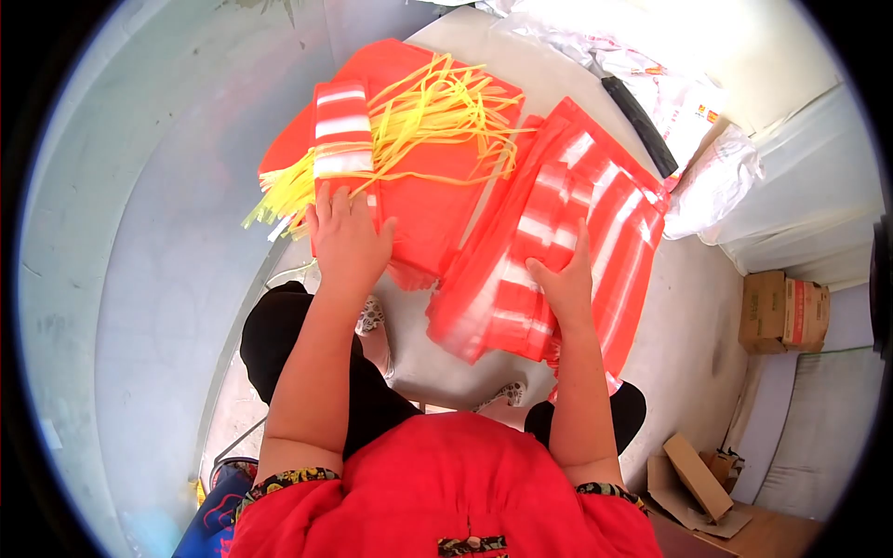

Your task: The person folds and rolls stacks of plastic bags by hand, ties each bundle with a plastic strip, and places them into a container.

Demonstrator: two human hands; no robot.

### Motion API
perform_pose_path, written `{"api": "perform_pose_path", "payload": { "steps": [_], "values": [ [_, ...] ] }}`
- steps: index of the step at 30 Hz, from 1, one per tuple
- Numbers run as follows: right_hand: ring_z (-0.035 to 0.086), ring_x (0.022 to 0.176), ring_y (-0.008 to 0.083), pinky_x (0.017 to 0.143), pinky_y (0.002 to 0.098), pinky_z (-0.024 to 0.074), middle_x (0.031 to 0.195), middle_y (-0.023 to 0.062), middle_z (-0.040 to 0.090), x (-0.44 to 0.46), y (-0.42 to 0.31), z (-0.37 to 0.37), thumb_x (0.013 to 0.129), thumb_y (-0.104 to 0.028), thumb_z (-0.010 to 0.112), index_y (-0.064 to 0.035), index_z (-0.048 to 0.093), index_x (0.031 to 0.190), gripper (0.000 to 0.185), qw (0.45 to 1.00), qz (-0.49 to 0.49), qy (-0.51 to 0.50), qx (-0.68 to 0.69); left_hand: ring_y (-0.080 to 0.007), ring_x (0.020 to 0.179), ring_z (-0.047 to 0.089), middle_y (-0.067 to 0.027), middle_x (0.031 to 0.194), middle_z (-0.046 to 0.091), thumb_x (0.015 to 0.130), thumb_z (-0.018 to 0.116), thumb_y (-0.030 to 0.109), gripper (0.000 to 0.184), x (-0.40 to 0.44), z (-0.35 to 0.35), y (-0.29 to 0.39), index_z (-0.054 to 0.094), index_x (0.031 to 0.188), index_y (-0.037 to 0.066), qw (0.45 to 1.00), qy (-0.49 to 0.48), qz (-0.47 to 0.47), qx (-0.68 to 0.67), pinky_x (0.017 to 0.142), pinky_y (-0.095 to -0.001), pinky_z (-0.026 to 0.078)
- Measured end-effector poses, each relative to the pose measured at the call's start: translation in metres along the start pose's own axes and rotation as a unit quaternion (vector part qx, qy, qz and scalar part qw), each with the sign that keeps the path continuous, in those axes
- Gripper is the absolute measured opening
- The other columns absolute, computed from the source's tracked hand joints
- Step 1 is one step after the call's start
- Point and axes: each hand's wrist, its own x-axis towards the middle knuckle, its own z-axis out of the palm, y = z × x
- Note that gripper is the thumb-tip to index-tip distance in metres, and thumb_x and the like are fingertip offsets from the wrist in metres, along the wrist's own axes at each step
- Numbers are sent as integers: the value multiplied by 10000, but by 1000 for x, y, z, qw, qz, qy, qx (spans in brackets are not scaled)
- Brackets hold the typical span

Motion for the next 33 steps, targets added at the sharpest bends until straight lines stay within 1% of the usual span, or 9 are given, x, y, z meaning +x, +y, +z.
{"api": "perform_pose_path", "payload": {
  "steps": [5, 8, 13, 17, 18, 23, 28, 31, 33],
  "values": [
    [631, 1283, 315, 1003, 404, 582, 1477, 232, 562, 2, 1, -4, 770, -88, 858, -65, 189, 1684, 1133, 993, 46, -31, 101, -391, 1290, 564, -144, 1249, 688, 918, 763, 282, 386, 2, -11, 6, 741, 1188, 7, 996, 24, 43, -77, 1097, -512, 454],
    [644, 1260, 301, 981, 397, 594, 1471, 216, 569, 1, 3, -5, 782, -44, 843, -81, 162, 1696, 1140, 983, 53, -32, 174, -314, 1128, 653, -113, 1112, 727, 941, 748, 275, 360, 2, -13, 26, 751, 1159, -12, 962, -28, 79, -260, 1004, -422, 507],
    [637, 1250, 333, 935, 430, 616, 1493, 220, 528, -8, -16, -11, 858, -41, 805, -127, 80, 1716, 1127, 920, 161, -30, 356, -187, 1056, 654, -53, 1104, 735, 1113, 525, 346, 414, -7, -31, 70, 744, 1246, 21, 707, -377, -48, -597, 942, -341, 513],
    [609, 1291, 332, 950, 467, 611, 1548, 192, 471, -12, -21, -10, 924, -32, 756, -187, 38, 1722, 1084, 843, 203, -19, 498, -199, 1092, 662, -60, 1174, 724, 1146, 417, 448, 535, -16, -22, 93, 722, 1304, 38, 562, -506, -45, -652, 953, -333, 513],
    [599, 1303, 332, 960, 472, 606, 1557, 185, 462, -15, -26, -10, 927, -30, 752, -196, 37, 1722, 1083, 830, 203, -22, 519, -201, 1119, 671, -86, 1192, 719, 1144, 434, 458, 534, -19, -34, 105, 699, 1303, 23, 507, -528, -100, -673, 962, -339, 529],
    [600, 1323, 309, 984, 474, 599, 1559, 175, 481, -25, -41, -12, 932, -2, 754, -202, 48, 1722, 1078, 805, 211, -21, 554, -192, 1125, 681, -112, 1263, 691, 1117, 525, 427, 475, -29, -35, 124, 613, 1357, 26, 459, -540, -226, -668, 942, -359, 566],
    [573, 1326, 333, 974, 499, 589, 1568, 174, 448, -28, -36, -16, 936, -16, 734, -230, 13, 1724, 1090, 840, 187, -15, 509, -175, 1128, 677, -135, 1294, 665, 1028, 684, 244, 471, -24, -19, 130, 541, 1404, 0, 567, -515, -115, -633, 919, -337, 575],
    [595, 1315, 284, 1021, 421, 574, 1565, 185, 464, -31, -41, -22, 964, -40, 732, -188, 75, 1724, 1016, 870, 193, -34, 452, -174, 1139, 670, -143, 1296, 657, 974, 714, 140, 502, -28, -10, 134, 525, 1409, -28, 603, -456, -116, -645, 927, -334, 570],
    [613, 1250, 245, 979, 372, 573, 1487, 158, 526, -21, 8, -15, 989, -83, 716, -177, 110, 1723, 957, 919, 120, -56, 372, -184, 1162, 659, -145, 1303, 649, 950, 713, 106, 535, -29, -6, 136, 510, 1421, -45, 616, -443, -137, -637, 959, -343, 560]
  ]
}}
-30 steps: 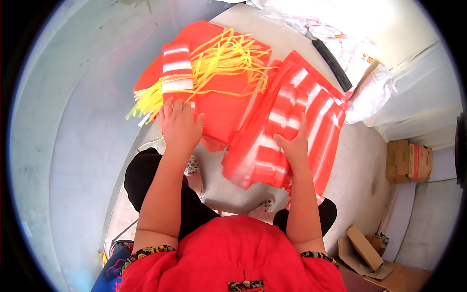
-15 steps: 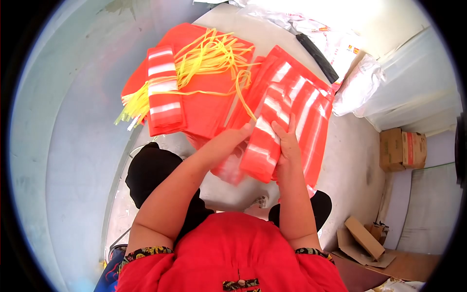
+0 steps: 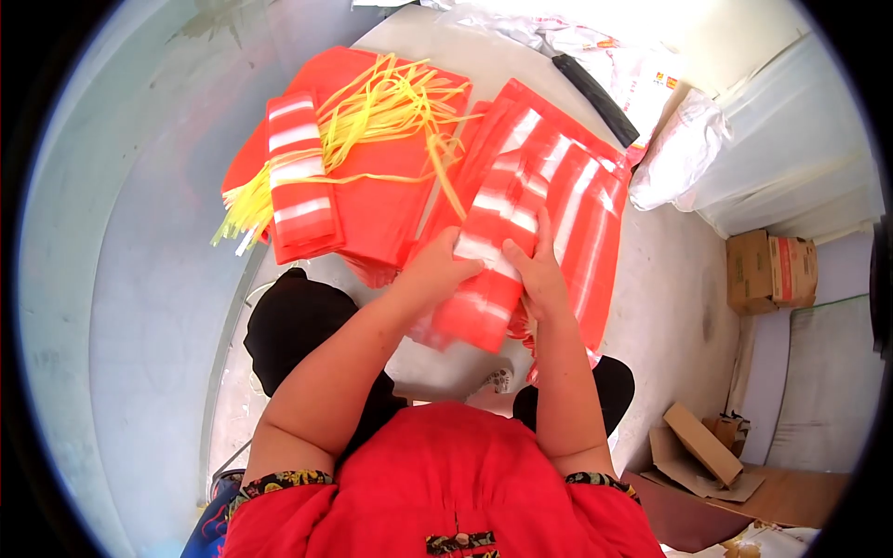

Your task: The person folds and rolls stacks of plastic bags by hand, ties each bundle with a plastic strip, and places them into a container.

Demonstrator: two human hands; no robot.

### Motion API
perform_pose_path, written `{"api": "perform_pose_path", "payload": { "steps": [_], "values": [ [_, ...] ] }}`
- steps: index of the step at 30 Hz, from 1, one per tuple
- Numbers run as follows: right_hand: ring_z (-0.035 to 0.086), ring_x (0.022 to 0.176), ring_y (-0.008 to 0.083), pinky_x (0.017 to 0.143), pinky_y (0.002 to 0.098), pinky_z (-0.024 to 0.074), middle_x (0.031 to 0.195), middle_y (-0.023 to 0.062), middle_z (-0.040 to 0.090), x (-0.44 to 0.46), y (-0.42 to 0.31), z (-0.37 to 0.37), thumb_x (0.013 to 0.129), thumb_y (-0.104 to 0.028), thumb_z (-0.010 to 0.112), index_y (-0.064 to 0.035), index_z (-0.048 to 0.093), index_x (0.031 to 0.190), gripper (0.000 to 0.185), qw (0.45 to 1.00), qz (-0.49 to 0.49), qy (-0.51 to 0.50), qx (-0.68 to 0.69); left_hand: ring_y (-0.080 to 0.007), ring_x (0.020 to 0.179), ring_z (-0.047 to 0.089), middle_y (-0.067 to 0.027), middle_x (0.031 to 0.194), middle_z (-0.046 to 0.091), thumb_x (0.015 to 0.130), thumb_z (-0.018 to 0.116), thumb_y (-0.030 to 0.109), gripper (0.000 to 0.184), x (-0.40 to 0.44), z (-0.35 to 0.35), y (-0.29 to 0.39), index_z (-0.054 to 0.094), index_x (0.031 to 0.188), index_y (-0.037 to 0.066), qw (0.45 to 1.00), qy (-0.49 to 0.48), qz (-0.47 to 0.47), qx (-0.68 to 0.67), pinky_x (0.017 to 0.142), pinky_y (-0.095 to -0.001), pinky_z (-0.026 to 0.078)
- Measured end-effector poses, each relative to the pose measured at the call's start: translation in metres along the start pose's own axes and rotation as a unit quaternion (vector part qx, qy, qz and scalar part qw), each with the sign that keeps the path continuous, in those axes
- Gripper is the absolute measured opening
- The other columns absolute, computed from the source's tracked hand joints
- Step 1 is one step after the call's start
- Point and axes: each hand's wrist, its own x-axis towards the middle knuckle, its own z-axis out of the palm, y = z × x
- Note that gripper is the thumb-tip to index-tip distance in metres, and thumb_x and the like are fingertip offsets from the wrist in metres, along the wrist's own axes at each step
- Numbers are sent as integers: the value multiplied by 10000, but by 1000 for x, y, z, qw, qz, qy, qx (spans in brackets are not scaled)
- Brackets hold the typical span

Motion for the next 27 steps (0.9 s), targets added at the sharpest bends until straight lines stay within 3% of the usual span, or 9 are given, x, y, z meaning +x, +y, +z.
{"api": "perform_pose_path", "payload": {
  "steps": [1, 5, 9, 13, 16, 19, 22, 25, 27],
  "values": [
    [622, 1218, 226, 958, 348, 573, 1448, 144, 557, 4, 3, -8, 1001, -105, 708, -172, 128, 1722, 928, 998, -30, -18, -49, -204, 1185, 655, -158, 1319, 645, 940, 713, 112, 561, 3, -1, -3, 498, 1433, -47, 999, 15, 20, 42, 981, -356, 551],
    [608, 1038, 145, 889, 300, 535, 1251, 70, 634, -2, -21, -40, 1009, -149, 704, -117, 349, 1646, 730, 975, 86, -61, -198, -307, 1272, 632, -223, 1372, 627, 899, 723, 148, 667, 5, -7, -5, 456, 1482, -34, 963, 74, 94, 240, 1056, -408, 512],
    [604, 906, 137, 822, 326, 525, 1195, 31, 647, -6, -17, -59, 970, -139, 725, -73, 593, 1455, 507, 942, -36, -68, -328, -393, 1273, 629, -271, 1407, 612, 877, 725, 191, 743, 1, -9, 3, 419, 1541, 57, 933, 92, 103, 333, 1049, -446, 511],
    [614, 830, 181, 749, 362, 526, 1095, 32, 669, -14, -22, -62, 925, -128, 743, -40, 739, 1208, 297, 885, -179, -44, -427, -379, 1182, 655, -245, 1311, 652, 875, 710, 186, 710, -10, -3, 27, 485, 1548, 147, 907, 75, 69, 408, 1005, -445, 527],
    [630, 841, 210, 756, 369, 528, 958, 42, 678, -14, -22, -73, 938, -154, 720, -26, 766, 1062, 184, 805, -166, -38, -568, -369, 1114, 667, -217, 1202, 669, 879, 713, 193, 662, -6, -7, 12, 555, 1522, 181, 879, 92, 128, 451, 973, -451, 536],
    [672, 958, 227, 846, 380, 534, 951, 93, 711, -21, -46, -75, 970, -240, 681, -13, 774, 1005, 247, 806, -10, -7, -591, -367, 1076, 668, -200, 1124, 662, 883, 721, 203, 620, -8, -6, 13, 603, 1491, 191, 874, 102, 132, 457, 954, -456, 540],
    [654, 956, 173, 849, 363, 532, 1002, 73, 725, -17, -51, -95, 1011, -272, 660, -34, 783, 1103, 283, 901, 94, 0, -423, -371, 1081, 666, -191, 1129, 648, 889, 716, 220, 610, -8, -7, 13, 605, 1488, 207, 869, 96, 132, 467, 949, -462, 544],
    [669, 1127, 170, 1031, 355, 512, 1235, 121, 749, -14, -38, -88, 1096, -204, 551, 43, 739, 1216, 334, 988, -9, -62, -138, -369, 1100, 667, -186, 1162, 637, 894, 708, 228, 606, -12, -6, 17, 602, 1490, 219, 866, 84, 118, 479, 955, -461, 548],
    [639, 1235, 191, 1119, 353, 463, 1305, 116, 719, -13, -30, -68, 1112, -201, 531, 50, 692, 1306, 356, 990, -9, -99, -100, -370, 1067, 667, -185, 1117, 653, 888, 737, 214, 596, -14, -4, 17, 622, 1472, 207, 861, 93, 127, 483, 947, -453, 543]
  ]
}}
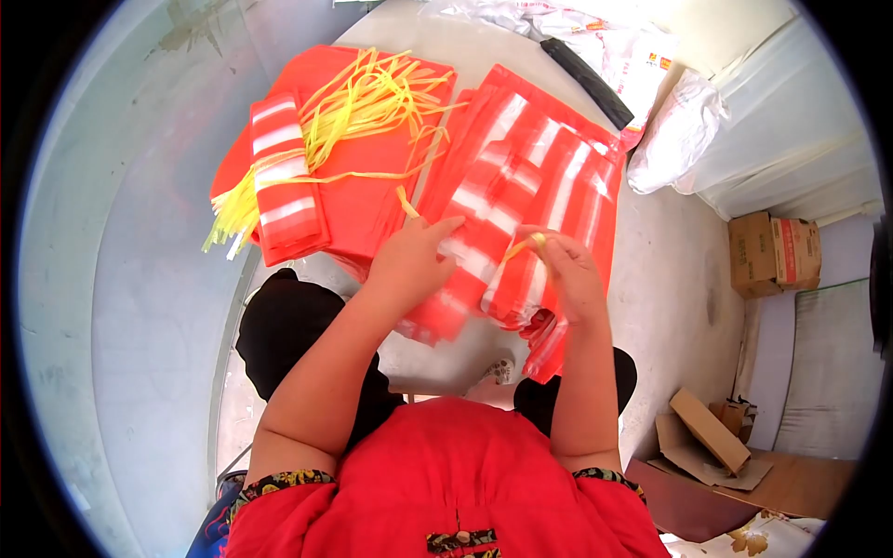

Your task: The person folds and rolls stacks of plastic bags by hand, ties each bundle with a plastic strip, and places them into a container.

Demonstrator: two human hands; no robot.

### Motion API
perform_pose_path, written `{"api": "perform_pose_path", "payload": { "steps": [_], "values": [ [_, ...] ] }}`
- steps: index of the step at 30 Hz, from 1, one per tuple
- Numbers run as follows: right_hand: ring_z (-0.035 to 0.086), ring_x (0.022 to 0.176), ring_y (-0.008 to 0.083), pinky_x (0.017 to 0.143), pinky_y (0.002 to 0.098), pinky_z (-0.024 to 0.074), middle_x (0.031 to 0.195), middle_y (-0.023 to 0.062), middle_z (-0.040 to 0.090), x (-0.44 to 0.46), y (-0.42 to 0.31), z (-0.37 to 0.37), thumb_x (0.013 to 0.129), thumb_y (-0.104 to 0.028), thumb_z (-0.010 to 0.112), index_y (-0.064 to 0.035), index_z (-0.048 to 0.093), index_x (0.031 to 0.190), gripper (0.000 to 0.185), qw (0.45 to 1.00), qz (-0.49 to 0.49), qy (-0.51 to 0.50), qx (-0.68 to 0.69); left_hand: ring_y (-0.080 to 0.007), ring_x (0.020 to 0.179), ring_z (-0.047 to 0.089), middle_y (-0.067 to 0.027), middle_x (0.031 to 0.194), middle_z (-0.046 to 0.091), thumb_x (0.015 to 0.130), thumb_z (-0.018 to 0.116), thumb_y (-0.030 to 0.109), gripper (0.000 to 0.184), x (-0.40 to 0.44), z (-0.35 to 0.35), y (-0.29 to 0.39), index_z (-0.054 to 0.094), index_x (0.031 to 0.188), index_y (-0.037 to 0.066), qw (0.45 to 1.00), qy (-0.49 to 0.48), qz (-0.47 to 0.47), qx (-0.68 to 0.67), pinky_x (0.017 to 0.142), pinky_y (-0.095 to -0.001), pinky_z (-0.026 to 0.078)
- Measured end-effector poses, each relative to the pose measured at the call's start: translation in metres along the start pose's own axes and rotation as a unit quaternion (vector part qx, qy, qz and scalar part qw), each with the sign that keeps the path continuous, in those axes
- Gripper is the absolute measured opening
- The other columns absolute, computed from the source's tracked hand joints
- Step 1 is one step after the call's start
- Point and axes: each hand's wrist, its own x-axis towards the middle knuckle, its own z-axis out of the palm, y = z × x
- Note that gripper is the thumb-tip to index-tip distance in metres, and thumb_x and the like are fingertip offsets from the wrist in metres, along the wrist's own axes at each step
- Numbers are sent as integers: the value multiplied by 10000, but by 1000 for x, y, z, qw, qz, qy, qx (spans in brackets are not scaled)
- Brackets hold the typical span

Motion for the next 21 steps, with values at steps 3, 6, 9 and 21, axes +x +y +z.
{"api": "perform_pose_path", "payload": {
  "steps": [3, 6, 9, 21],
  "values": [
    [606, 1330, 216, 1170, 361, 437, 1373, 121, 685, 7, -7, 40, 1125, -201, 515, 45, 639, 1400, 389, 1000, -7, -17, 25, -355, 1072, 667, -172, 1123, 640, 891, 736, 201, 559, -2, 1, -1, 650, 1443, 202, 1000, 10, 18, 3, 945, -445, 544],
    [606, 1329, 219, 1158, 365, 454, 1416, 125, 652, 19, -4, 64, 1129, -200, 518, 38, 599, 1454, 411, 998, -57, -22, 21, -341, 1070, 666, -160, 1121, 621, 894, 736, 189, 527, -3, -1, -3, 677, 1418, 200, 1000, 0, 15, 13, 945, -429, 543],
    [624, 1286, 208, 1122, 350, 485, 1425, 122, 636, 34, 9, 71, 1120, -172, 540, 39, 583, 1470, 411, 997, -74, -30, -8, -339, 1095, 669, -157, 1186, 609, 907, 733, 207, 420, 0, -3, -13, 721, 1326, 186, 999, -4, 24, -41, 931, -446, 555],
    [655, 1192, 185, 1057, 312, 525, 1399, 103, 640, 37, 16, 82, 1083, -94, 598, 34, 593, 1462, 400, 999, -31, -9, 11, -334, 1027, 667, -178, 1118, 681, 968, 686, 172, 401, 27, 16, -51, 662, 1343, 33, 970, 101, -58, -212, 945, -418, 540]
  ]
}}
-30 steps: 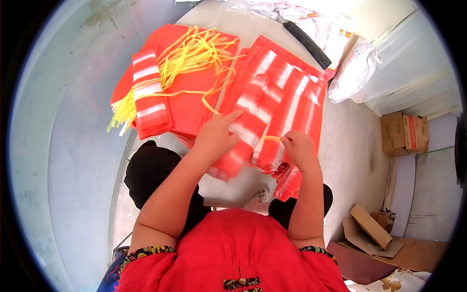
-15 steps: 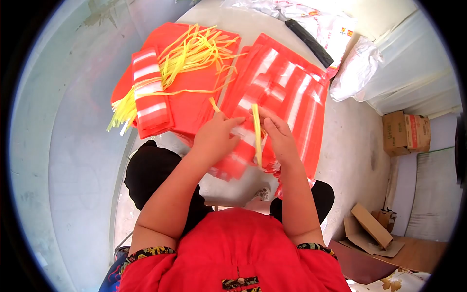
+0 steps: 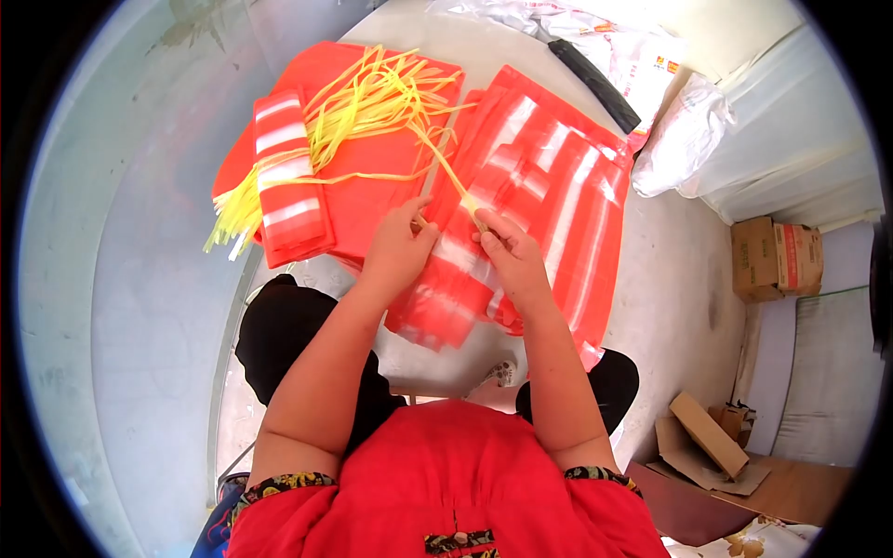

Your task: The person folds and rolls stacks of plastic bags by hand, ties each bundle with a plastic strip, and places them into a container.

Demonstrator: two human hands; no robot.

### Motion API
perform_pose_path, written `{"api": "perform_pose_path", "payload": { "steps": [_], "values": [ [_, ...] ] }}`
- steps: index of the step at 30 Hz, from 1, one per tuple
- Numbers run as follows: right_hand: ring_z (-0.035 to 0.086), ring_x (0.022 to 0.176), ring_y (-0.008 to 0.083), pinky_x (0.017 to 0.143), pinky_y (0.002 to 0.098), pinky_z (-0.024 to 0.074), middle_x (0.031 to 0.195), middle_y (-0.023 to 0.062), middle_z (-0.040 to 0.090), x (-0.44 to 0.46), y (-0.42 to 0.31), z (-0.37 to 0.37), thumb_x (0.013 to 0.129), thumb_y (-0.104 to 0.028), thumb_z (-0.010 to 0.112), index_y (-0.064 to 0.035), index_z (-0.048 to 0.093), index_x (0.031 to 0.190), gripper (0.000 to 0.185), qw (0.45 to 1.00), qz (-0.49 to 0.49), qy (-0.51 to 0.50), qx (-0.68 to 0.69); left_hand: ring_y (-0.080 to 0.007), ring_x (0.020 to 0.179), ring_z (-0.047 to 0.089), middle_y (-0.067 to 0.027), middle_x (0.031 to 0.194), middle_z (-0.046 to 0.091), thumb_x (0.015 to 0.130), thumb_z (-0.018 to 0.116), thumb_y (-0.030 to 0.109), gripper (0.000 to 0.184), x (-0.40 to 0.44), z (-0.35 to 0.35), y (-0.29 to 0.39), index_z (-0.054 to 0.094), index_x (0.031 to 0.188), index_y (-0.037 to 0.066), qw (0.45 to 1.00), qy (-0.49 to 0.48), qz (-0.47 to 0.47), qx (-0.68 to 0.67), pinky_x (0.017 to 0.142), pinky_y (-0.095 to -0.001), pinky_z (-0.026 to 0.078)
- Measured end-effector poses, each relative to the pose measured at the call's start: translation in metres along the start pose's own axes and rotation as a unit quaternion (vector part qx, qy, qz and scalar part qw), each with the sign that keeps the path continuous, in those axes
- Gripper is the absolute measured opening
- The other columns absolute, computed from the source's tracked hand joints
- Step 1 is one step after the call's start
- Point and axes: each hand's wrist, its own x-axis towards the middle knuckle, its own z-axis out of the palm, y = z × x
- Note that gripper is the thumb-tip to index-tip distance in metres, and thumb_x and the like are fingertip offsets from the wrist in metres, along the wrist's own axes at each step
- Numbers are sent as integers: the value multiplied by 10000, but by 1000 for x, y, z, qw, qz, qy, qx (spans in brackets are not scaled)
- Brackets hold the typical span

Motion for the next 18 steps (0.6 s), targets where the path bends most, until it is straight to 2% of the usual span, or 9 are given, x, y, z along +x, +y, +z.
{"api": "perform_pose_path", "payload": {
  "steps": [3, 4, 6, 9, 12, 13, 15, 16, 18],
  "values": [
    [655, 1190, 181, 1056, 310, 525, 1379, 97, 653, 0, -2, 1, 1079, -92, 604, 34, 593, 1463, 404, 1000, 9, 8, 11, -328, 1050, 672, -182, 1149, 720, 979, 661, 126, 419, 4, 9, -3, 652, 1391, 44, 983, 106, 47, -141, 948, -414, 542],
    [656, 1188, 180, 1057, 309, 524, 1369, 95, 659, 0, -3, 2, 1077, -91, 607, 35, 592, 1464, 407, 1000, 13, 13, 15, -315, 1064, 676, -169, 1180, 723, 985, 649, 101, 400, 3, 8, 1, 657, 1382, 57, 983, 125, 119, -62, 951, -406, 541],
    [668, 1143, 165, 1024, 300, 533, 1310, 76, 684, 0, -4, 4, 1064, -70, 619, 30, 610, 1442, 391, 1000, 10, 22, 20, -288, 1091, 683, -143, 1241, 731, 995, 625, 52, 374, 2, 4, 13, 667, 1366, 83, 948, 161, 257, 95, 955, -391, 538],
    [680, 1058, 141, 962, 285, 544, 1219, 53, 712, -1, -8, 4, 1036, -32, 632, 22, 646, 1383, 351, 999, 13, 10, -27, -347, 1087, 676, -155, 1191, 735, 981, 615, 42, 299, -3, 5, 36, 679, 1273, 60, 918, 46, 367, 144, 925, -420, 551],
    [676, 987, 120, 897, 275, 548, 1132, 39, 720, -5, -14, 6, 1001, 1, 644, 13, 675, 1280, 281, 998, -5, 7, -67, -385, 1072, 663, -178, 1111, 726, 966, 620, 38, 229, -8, 13, 41, 669, 1189, 36, 941, -37, 299, 151, 895, -450, 556],
    [673, 967, 113, 876, 273, 548, 1103, 35, 721, -7, -16, 7, 989, 10, 649, 11, 682, 1241, 254, 997, -16, 10, -73, -381, 1057, 666, -178, 1084, 724, 965, 627, 44, 227, -8, 15, 45, 668, 1189, 36, 951, -28, 264, 157, 882, -449, 557],
    [687, 1062, 174, 901, 320, 559, 1163, 77, 706, -10, -16, 9, 985, -3, 653, -10, 669, 1245, 260, 995, -46, 19, -83, -372, 1028, 672, -180, 1029, 719, 965, 643, 57, 226, -10, 15, 53, 665, 1189, 37, 967, -11, 191, 170, 856, -445, 558],
    [695, 1110, 204, 914, 344, 565, 1193, 98, 698, -13, -16, 10, 983, -10, 656, -21, 662, 1247, 264, 994, -60, 24, -86, -370, 1013, 672, -179, 1013, 719, 965, 648, 65, 213, -8, 16, 50, 670, 1174, 35, 966, 3, 204, 157, 851, -447, 557],
    [696, 1078, 262, 900, 371, 566, 1193, 121, 691, -15, -16, 8, 951, -3, 665, -31, 657, 1244, 294, 965, -147, 54, -213, -366, 985, 672, -178, 983, 719, 965, 659, 83, 188, -5, 19, 43, 678, 1146, 33, 965, 26, 226, 129, 842, -450, 554]
  ]
}}
